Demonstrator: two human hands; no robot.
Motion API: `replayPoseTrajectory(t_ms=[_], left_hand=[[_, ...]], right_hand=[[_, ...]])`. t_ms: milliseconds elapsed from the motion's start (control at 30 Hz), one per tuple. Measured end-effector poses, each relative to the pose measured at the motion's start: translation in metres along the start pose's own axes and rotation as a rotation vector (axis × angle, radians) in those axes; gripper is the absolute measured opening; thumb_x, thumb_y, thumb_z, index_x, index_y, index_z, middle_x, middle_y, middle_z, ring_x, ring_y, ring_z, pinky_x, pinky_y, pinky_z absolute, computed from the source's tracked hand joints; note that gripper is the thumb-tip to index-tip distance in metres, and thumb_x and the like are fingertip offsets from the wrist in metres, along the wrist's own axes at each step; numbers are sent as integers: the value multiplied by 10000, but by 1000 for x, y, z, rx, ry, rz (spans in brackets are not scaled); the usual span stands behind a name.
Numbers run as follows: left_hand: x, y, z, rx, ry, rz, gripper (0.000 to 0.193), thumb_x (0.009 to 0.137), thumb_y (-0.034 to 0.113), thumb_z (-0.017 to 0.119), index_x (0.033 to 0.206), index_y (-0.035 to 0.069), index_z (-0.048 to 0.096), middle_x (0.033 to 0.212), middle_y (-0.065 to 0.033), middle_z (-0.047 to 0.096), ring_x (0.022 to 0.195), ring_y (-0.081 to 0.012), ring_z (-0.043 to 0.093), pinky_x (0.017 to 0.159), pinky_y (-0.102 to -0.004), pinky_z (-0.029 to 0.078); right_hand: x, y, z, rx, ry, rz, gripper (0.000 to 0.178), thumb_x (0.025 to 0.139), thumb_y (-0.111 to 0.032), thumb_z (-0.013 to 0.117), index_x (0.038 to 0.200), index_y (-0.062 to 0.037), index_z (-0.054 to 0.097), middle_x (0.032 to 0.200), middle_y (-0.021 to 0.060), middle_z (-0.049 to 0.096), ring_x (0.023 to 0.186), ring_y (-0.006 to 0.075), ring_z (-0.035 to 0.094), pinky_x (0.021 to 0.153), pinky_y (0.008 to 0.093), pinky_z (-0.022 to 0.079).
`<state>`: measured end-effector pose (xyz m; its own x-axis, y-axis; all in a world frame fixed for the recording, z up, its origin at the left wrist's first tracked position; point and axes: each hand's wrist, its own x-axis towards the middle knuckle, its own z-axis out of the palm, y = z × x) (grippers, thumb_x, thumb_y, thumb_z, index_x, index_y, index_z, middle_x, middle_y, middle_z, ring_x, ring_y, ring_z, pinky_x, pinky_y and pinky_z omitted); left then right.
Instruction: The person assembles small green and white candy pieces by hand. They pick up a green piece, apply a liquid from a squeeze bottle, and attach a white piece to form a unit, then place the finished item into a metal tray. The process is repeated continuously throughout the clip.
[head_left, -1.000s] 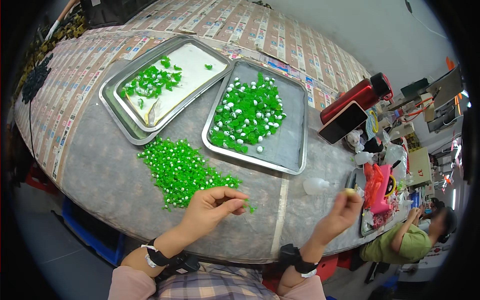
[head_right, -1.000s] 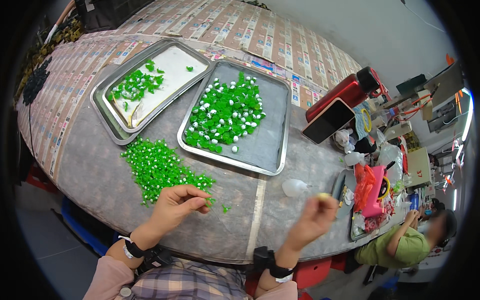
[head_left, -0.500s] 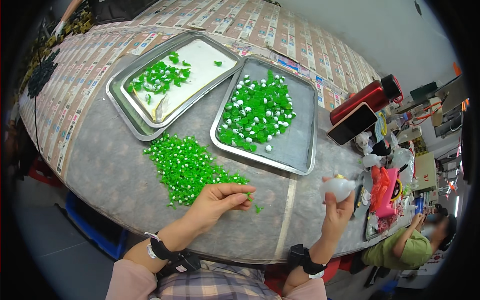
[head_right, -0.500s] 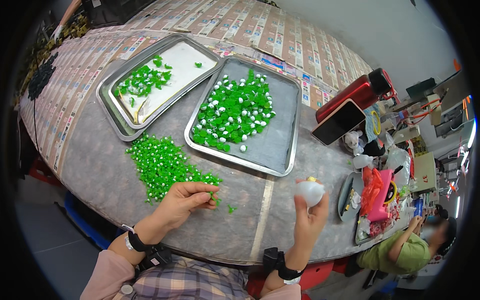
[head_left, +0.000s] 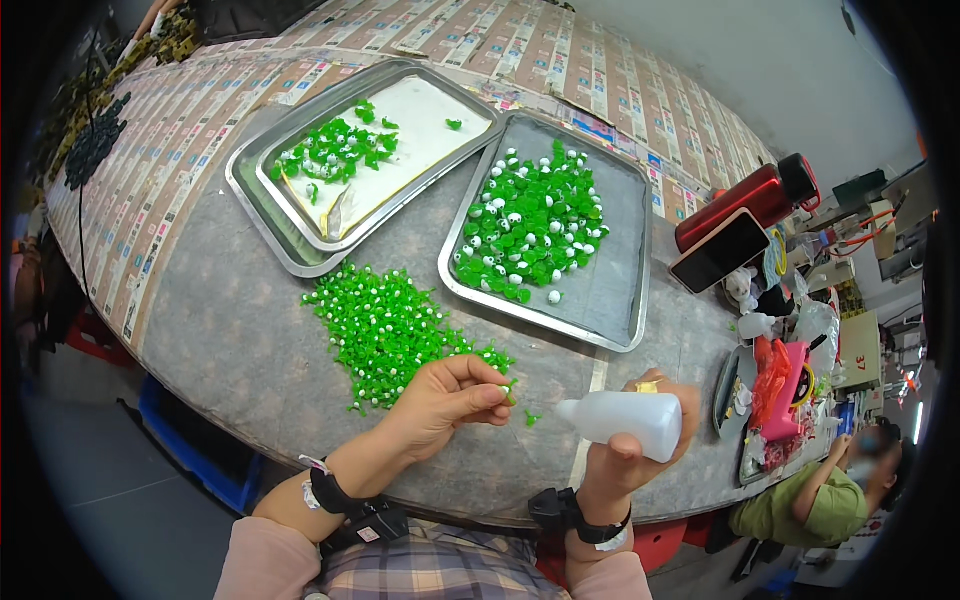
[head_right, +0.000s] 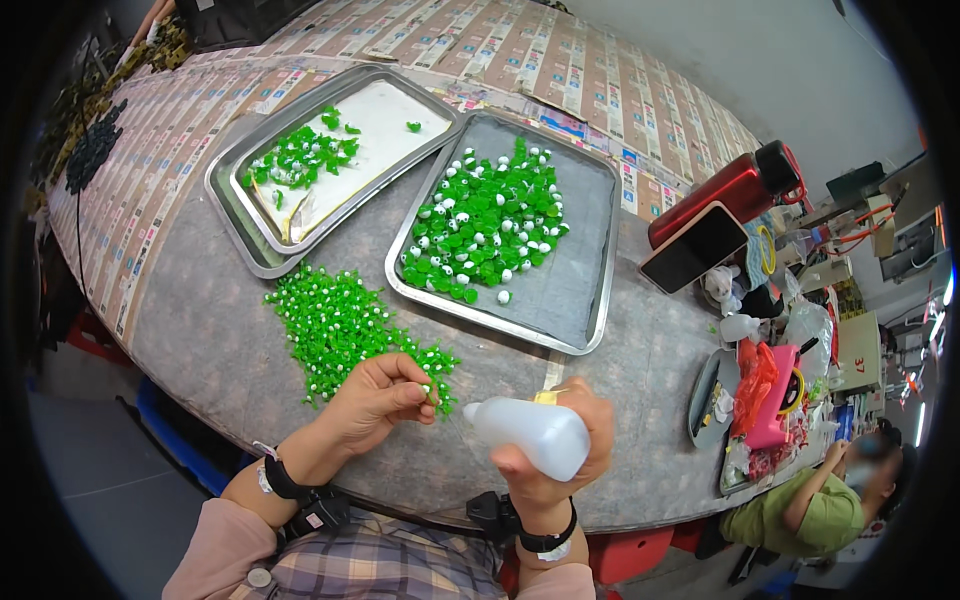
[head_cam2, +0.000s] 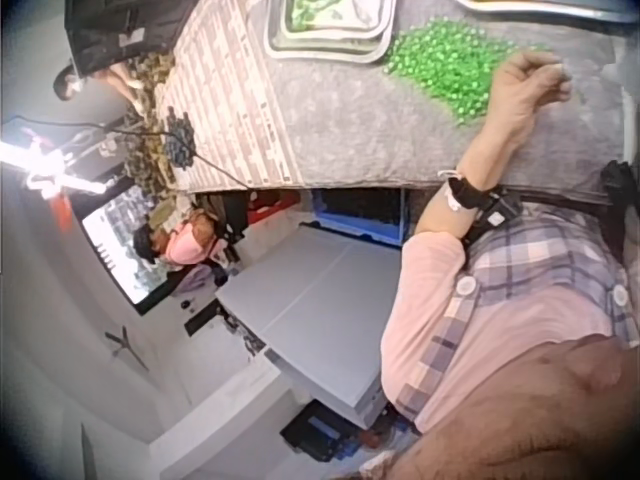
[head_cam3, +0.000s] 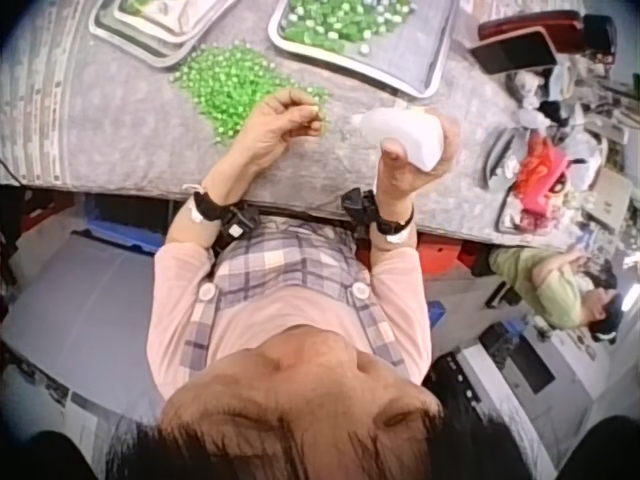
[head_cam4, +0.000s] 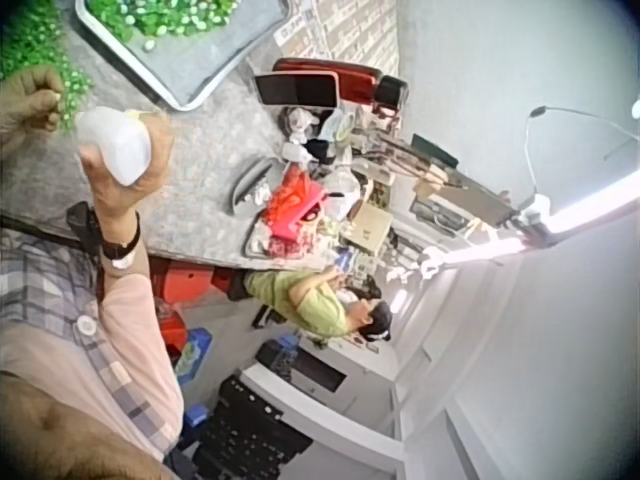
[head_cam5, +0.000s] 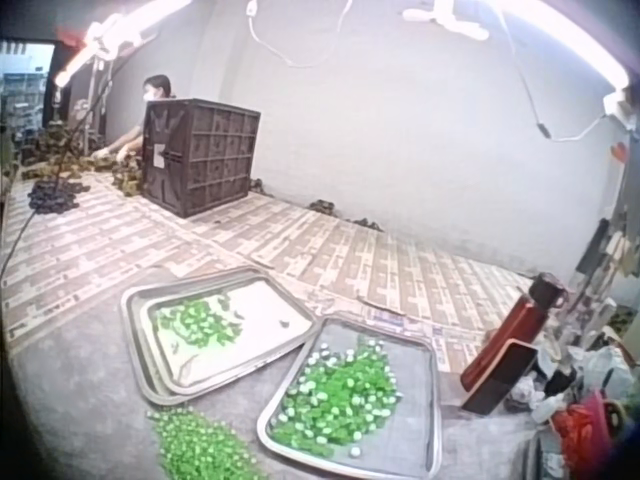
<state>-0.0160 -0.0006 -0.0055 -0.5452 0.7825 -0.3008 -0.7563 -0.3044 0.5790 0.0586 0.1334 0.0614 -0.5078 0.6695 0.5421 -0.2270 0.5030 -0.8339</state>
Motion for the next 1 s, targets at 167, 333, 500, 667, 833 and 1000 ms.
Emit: replayPoseTrajectory(t_ms=[167,333,500,667,833,1000], left_hand=[[0,2,3,2,-2,-9,76,764,75,564,820,36,530,733,-65,581,660,-130,572,614,-260,489],[0,2,3,-7,-14,-11,81,765,75,566,826,31,536,730,-62,584,653,-124,573,621,-254,491],[0,3,1,-16,-38,-11,81,770,76,565,835,31,549,756,-61,594,657,-116,577,644,-249,495],[0,2,1,-11,-39,-13,84,771,100,570,824,36,554,747,-60,595,653,-117,577,633,-249,493],[-1,2,2,4,-5,-25,82,765,101,571,801,34,539,723,-75,585,631,-133,567,596,-264,485],[-1,1,1,53,-35,38,86,765,79,573,831,28,553,759,-57,591,677,-114,571,638,-239,480]], right_hand=[[0,10,-4,147,-78,-116,519,564,-400,736,812,-32,467,666,16,462,569,128,425,517,249,331],[-1,9,-1,153,-77,-114,507,568,-385,737,814,-31,469,668,21,470,562,128,424,512,248,332],[-2,10,0,79,-112,-150,523,569,-410,731,811,-31,464,673,21,458,560,127,415,508,248,332],[-2,11,-2,134,5,-105,539,575,-438,719,807,-28,459,678,22,437,572,132,420,517,254,336],[-1,16,-5,48,-46,-166,542,582,-452,709,805,-26,458,692,27,429,583,146,430,527,269,342],[-1,8,-2,-21,47,-97,577,615,-548,621,761,-37,394,658,21,370,567,129,381,537,254,337]])
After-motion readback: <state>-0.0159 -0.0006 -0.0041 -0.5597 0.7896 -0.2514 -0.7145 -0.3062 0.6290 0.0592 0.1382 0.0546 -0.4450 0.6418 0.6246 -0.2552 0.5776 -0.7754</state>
